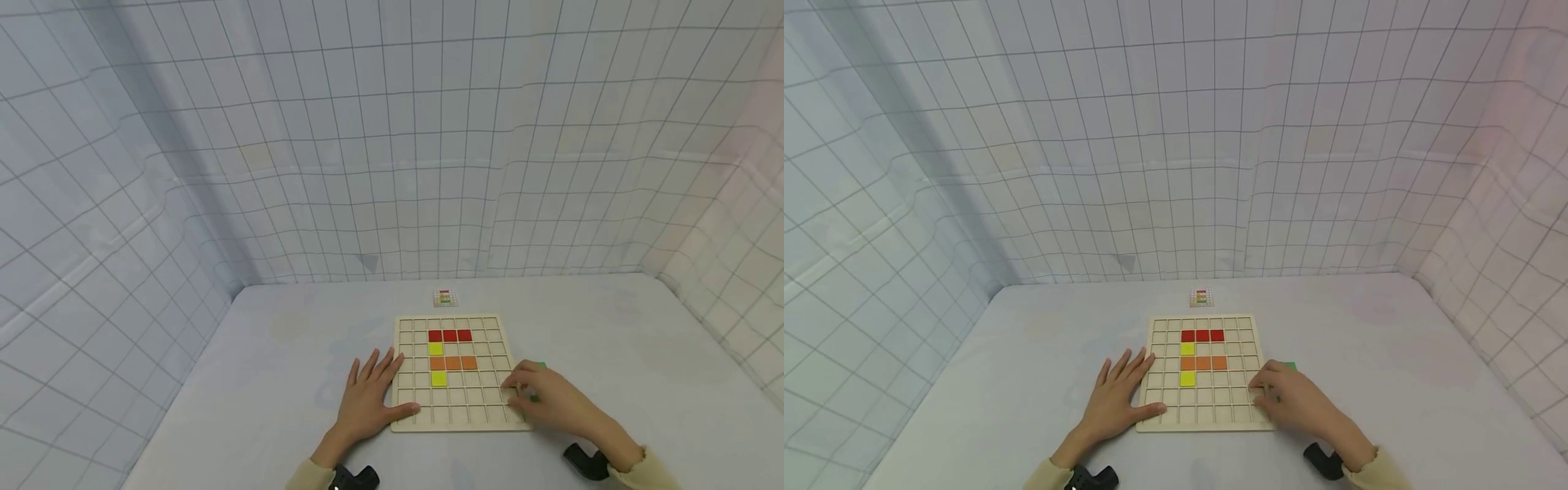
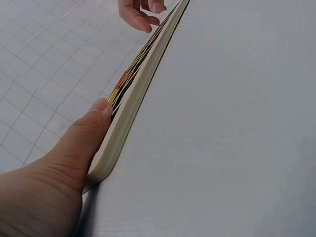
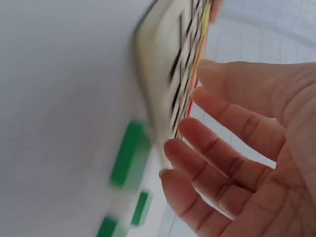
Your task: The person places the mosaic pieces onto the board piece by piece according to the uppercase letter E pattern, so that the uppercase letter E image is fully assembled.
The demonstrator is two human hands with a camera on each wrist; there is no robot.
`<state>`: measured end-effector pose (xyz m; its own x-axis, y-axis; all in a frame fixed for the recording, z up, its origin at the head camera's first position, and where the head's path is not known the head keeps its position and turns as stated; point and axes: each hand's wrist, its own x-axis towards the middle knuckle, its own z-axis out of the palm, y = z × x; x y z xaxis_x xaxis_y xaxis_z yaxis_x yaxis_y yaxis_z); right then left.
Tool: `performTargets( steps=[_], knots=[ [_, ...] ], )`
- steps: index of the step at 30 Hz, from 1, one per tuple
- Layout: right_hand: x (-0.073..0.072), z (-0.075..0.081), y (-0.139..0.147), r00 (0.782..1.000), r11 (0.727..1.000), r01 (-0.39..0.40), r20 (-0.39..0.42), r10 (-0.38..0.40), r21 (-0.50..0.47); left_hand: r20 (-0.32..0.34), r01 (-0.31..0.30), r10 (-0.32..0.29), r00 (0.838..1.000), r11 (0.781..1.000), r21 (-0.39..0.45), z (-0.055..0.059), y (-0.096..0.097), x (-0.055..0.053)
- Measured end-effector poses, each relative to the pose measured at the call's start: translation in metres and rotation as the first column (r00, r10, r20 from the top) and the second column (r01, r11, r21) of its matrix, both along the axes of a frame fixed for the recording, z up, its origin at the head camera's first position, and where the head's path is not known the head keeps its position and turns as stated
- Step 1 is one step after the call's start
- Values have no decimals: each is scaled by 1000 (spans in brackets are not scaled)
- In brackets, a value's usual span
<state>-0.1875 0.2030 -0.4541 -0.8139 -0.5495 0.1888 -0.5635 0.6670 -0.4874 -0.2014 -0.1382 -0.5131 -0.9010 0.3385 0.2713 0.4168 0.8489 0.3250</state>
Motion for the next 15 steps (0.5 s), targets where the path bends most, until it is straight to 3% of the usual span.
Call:
performTargets(
  steps=[5, 15],
  knots=[
    [1, -3, 24, 998, 997, 54, 20, -55, 54, 17, 2, -2, 1000, 1000, 8, 1, 1, 0],
    [-1, 1, 43, 993, 998, 19, 114, -26, 64, 53, -3, 4, 999, 1000, -11, 3, 1, 0]
  ],
)
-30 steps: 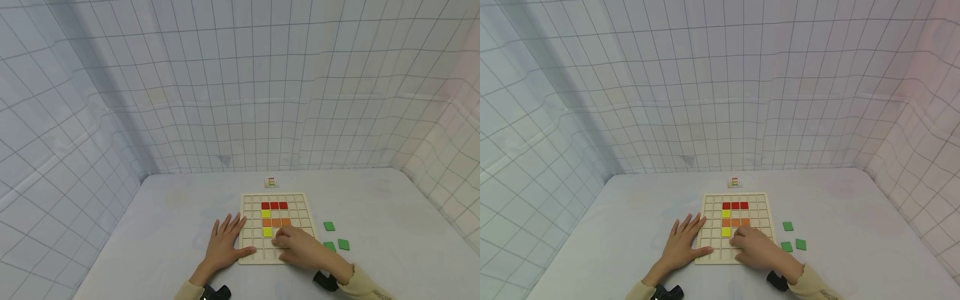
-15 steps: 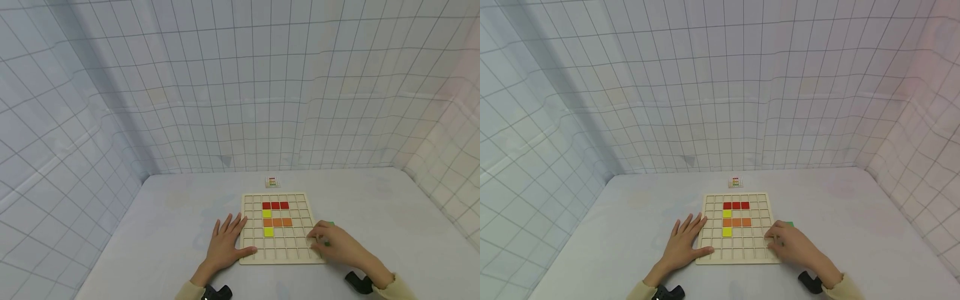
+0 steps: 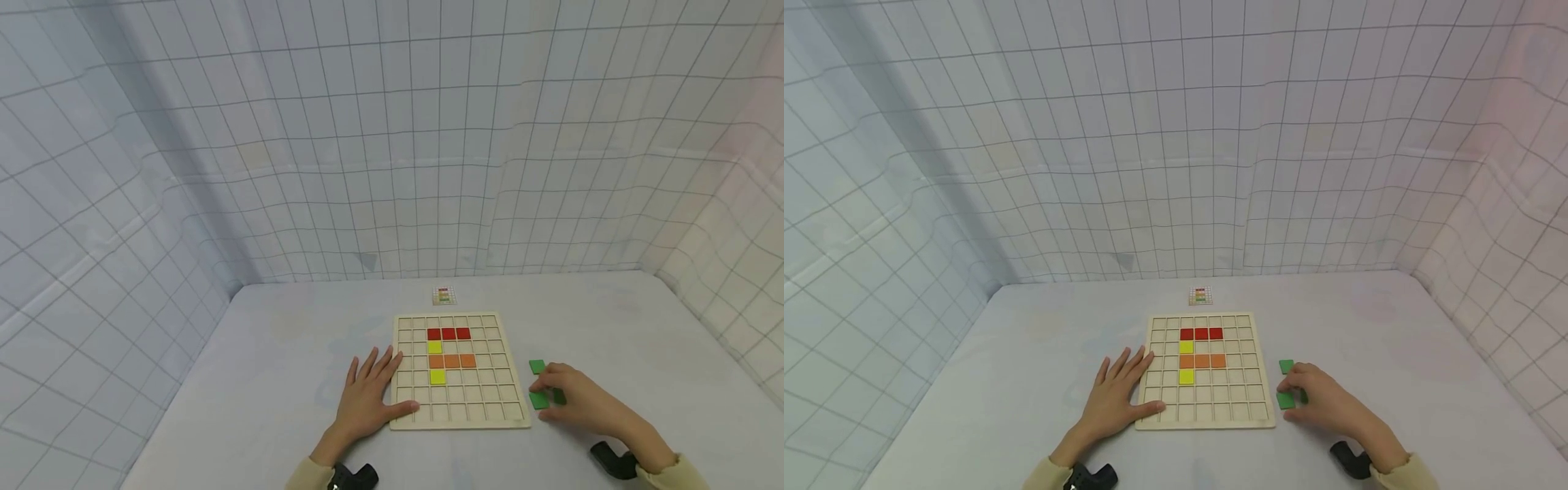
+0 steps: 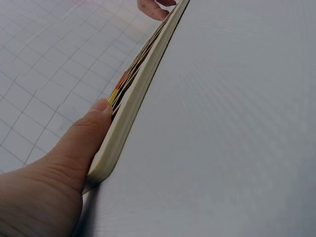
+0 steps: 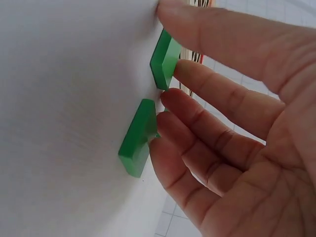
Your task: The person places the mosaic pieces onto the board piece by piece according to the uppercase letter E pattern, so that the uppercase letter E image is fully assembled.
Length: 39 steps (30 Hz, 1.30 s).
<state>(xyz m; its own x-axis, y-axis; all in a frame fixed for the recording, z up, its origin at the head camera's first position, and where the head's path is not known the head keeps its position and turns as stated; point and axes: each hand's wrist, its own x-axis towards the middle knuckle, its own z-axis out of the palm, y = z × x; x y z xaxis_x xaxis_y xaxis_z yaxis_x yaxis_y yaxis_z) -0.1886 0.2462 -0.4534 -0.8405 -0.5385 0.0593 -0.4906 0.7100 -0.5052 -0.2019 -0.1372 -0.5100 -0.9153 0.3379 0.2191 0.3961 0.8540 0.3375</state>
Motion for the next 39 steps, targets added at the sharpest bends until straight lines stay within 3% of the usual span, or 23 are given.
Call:
performTargets(
  steps=[9, 14, 23, 28, 33, 36, 39],
  knots=[
    [-4, -3, 0, 999, 999, 35, 5, -35, -9, 1, 12, -12, 1000, 1000, 6, 1, 1, -1],
    [-3, -3, -2, 996, 997, 66, 55, -64, -32, -13, 20, -20, 1000, 1000, 7, -1, 0, -1],
    [0, -6, -9, 997, 993, 59, 58, -53, -104, -4, 20, -20, 1000, 1000, 14, 1, 0, 0],
    [1, -5, -15, 997, 994, 80, -7, -81, -74, -9, 18, -18, 1000, 1000, 12, 1, 0, 0],
    [1, -4, -25, 979, 992, 117, -160, -125, -57, -12, 18, -18, 1000, 1000, 9, 1, 0, 1],
    [-1, -4, -33, 969, 989, 106, -211, -125, -100, -10, 17, -17, 1000, 1000, 12, 2, 0, 1],
    [-4, -4, -44, 975, 986, 54, -204, -87, -161, -5, 14, -14, 1000, 1000, 17, 3, -1, 2]
  ],
)
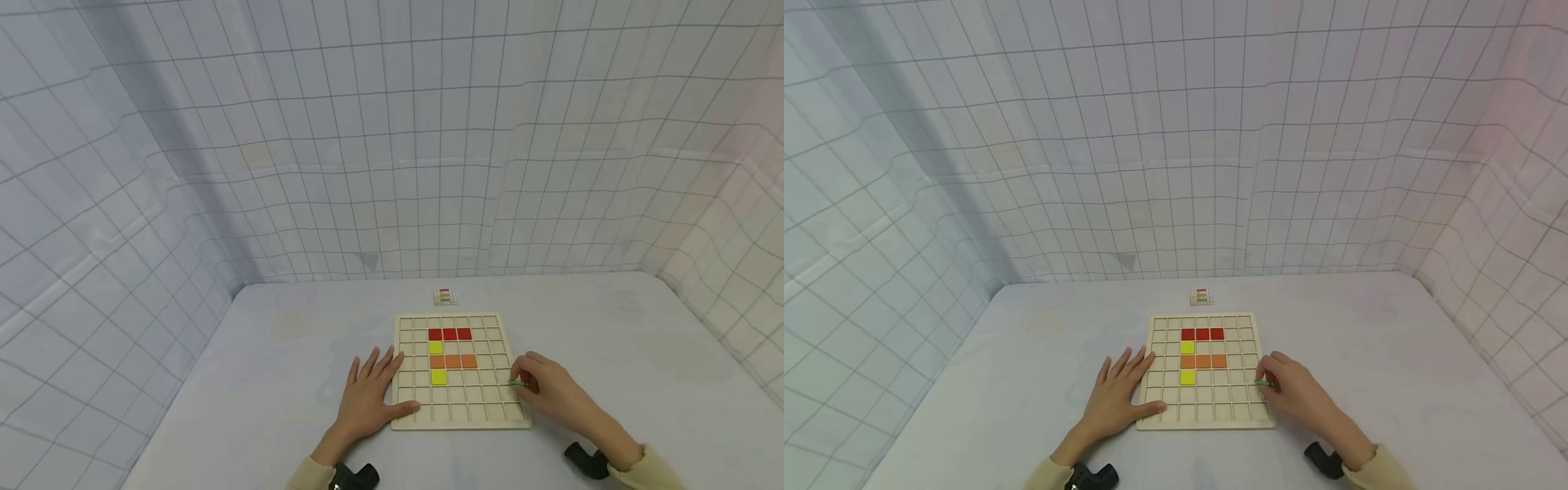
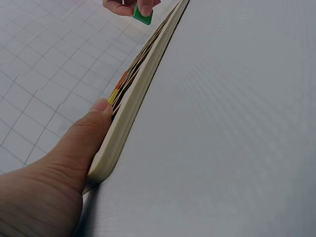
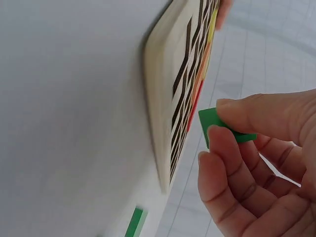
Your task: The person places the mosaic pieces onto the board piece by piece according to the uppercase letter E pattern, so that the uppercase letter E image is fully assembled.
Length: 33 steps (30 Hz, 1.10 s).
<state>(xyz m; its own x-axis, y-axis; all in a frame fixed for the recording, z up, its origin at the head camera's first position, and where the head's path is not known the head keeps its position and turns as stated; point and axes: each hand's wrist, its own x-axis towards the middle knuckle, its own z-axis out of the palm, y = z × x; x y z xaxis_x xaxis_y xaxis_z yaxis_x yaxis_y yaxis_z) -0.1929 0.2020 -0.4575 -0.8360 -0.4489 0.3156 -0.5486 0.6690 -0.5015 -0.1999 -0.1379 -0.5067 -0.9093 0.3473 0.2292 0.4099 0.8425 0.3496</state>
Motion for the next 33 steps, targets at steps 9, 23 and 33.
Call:
performTargets(
  steps=[9, 23, 33],
  knots=[
    [-3, 2, -42, 987, 989, -123, 91, 130, -77, -10, 0, 0, 1000, 1000, -4, -2, -1, -2],
    [-8, -4, -94, 974, 985, -162, 153, 169, -55, -45, 5, -4, 999, 1000, 15, -4, 0, -2],
    [-11, -3, -102, 986, 992, -108, 136, 99, 63, -6, 0, 0, 1000, 1000, 7, -3, 0, -1]
  ],
)
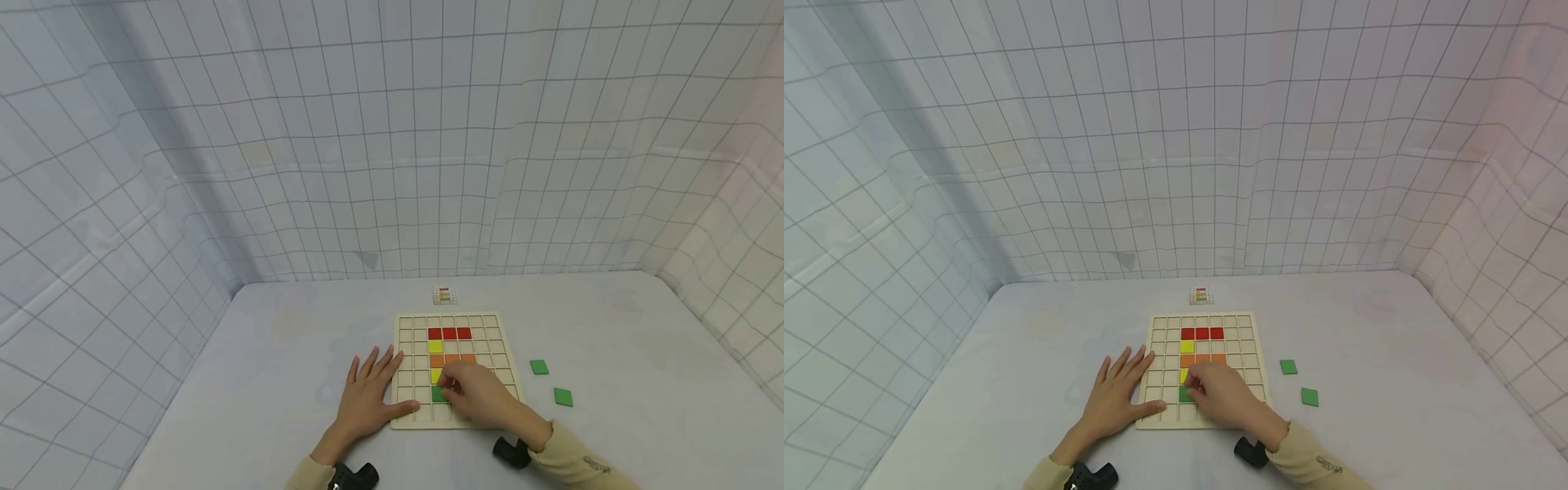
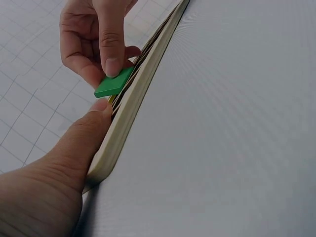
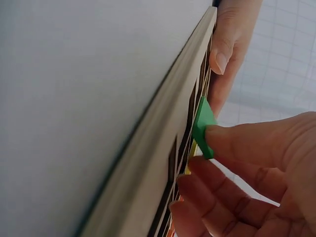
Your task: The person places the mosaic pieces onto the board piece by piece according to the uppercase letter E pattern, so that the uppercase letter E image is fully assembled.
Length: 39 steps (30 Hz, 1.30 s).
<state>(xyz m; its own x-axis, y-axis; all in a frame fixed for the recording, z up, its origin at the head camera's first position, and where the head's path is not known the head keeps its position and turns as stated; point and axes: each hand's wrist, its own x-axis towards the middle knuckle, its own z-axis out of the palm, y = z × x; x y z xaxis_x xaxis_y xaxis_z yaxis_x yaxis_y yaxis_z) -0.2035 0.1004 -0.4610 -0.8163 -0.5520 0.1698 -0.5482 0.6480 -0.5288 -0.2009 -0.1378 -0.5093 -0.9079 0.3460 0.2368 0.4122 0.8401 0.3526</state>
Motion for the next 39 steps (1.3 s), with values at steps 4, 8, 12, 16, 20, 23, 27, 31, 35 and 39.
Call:
performTargets(
  steps=[4, 8, 12, 16, 20, 23, 27, 31, 35, 39],
  knots=[
    [3, 1, 0, 999, 1000, 5, -54, -3, 30, 1, 0, 0, 1000, 1000, -2, 0, 0, 0],
    [6, 1, 2, 997, 998, 6, -82, -1, 66, -13, 2, -2, 1000, 1000, 3, -1, 0, 0],
    [9, -1, 5, 993, 994, -12, -111, 24, 112, -29, 2, -2, 1000, 1000, 3, -1, -1, -1],
    [14, -3, 8, 989, 989, -45, -134, 65, 143, -7, -2, 2, 1000, 1000, -3, -2, 0, -1],
    [21, -3, 12, 986, 981, -67, -138, 93, 182, 12, -7, 7, 1000, 1000, -6, -2, 0, -1],
    [26, -2, 16, 986, 973, -79, -124, 108, 217, 8, -9, 9, 1000, 1000, -7, -2, 0, -1],
    [29, -2, 27, 987, 969, -130, -68, 147, 208, 12, -14, 15, 1000, 1000, -17, -1, 0, -1],
    [29, -4, 42, 985, 979, -167, -11, 170, 114, 12, -17, 17, 1000, 1000, -26, -2, 1, -1],
    [28, -5, 55, 987, 987, -160, -28, 161, 21, -7, -11, 11, 1000, 1000, -20, -2, 0, -1],
    [25, -5, 69, 985, 990, -133, -116, 129, -35, -7, -11, 11, 1000, 1000, -15, -2, 0, -1]
  ],
)
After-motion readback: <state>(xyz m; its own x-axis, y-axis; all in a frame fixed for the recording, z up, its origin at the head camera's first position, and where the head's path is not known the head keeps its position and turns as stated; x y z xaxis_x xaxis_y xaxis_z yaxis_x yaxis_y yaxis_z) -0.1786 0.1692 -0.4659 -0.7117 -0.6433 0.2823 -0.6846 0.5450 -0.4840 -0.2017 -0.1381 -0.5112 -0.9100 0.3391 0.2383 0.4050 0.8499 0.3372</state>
